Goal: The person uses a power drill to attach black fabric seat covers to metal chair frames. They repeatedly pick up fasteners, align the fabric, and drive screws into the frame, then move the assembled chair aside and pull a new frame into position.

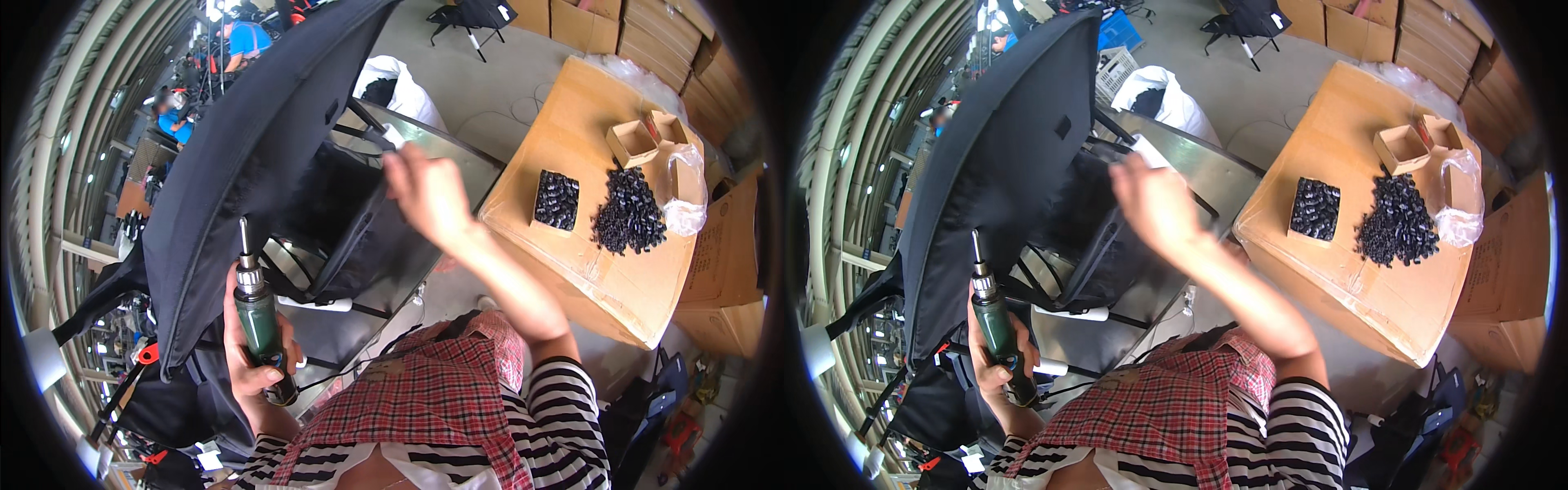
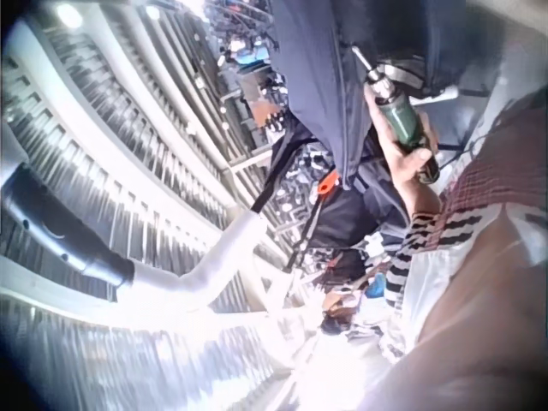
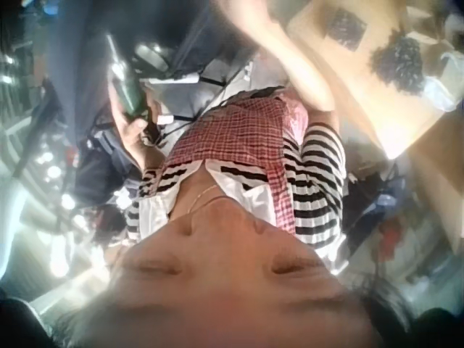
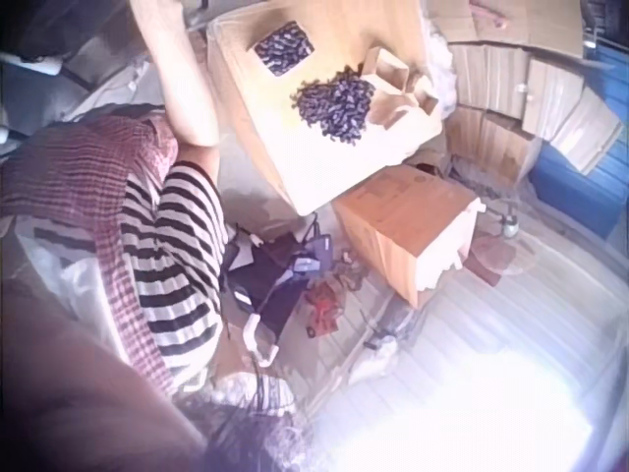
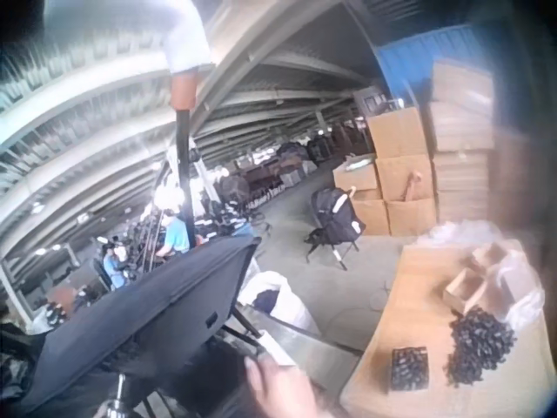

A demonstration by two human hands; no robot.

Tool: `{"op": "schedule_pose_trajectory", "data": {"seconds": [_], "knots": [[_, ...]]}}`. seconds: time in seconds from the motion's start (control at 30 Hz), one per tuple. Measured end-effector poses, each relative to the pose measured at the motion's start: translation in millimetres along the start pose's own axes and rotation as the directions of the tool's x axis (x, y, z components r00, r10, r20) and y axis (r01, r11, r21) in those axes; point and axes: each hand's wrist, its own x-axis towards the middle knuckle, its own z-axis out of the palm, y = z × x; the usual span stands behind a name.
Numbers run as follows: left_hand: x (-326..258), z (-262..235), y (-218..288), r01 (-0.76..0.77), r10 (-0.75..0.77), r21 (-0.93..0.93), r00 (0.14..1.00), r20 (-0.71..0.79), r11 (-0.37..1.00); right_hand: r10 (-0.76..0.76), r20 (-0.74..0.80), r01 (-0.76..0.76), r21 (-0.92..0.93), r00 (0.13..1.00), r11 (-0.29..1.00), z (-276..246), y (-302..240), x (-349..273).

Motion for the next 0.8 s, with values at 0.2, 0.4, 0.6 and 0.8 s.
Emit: {"op": "schedule_pose_trajectory", "data": {"seconds": [0.2, 0.4, 0.6, 0.8], "knots": [[-1, 10, -1, 0.003, -0.005, -0.042, 0.999, -0.053, 0.999, -0.251, -0.116, 0.248, -0.036, 0.961, 0.968, 50, -55, 25], [-4, 4, -6, -0.012, 0.009, -0.085, 0.999, -0.044, 0.996, -0.265, -0.115, 0.239, -0.2, 0.957, 0.95, 49, -57, 34], [-1, 3, -6, -0.019, 0.017, -0.08, 1.0, -0.025, 0.997, -0.328, -0.16, 0.287, -0.234, 0.931, 0.929, 54, -55, 38], [-2, 1, -6, -0.017, 0.015, -0.08, 1.0, -0.024, 0.997, -0.226, -0.222, 0.153, -0.303, 0.948, 0.941, 47, -47, 62]]}}
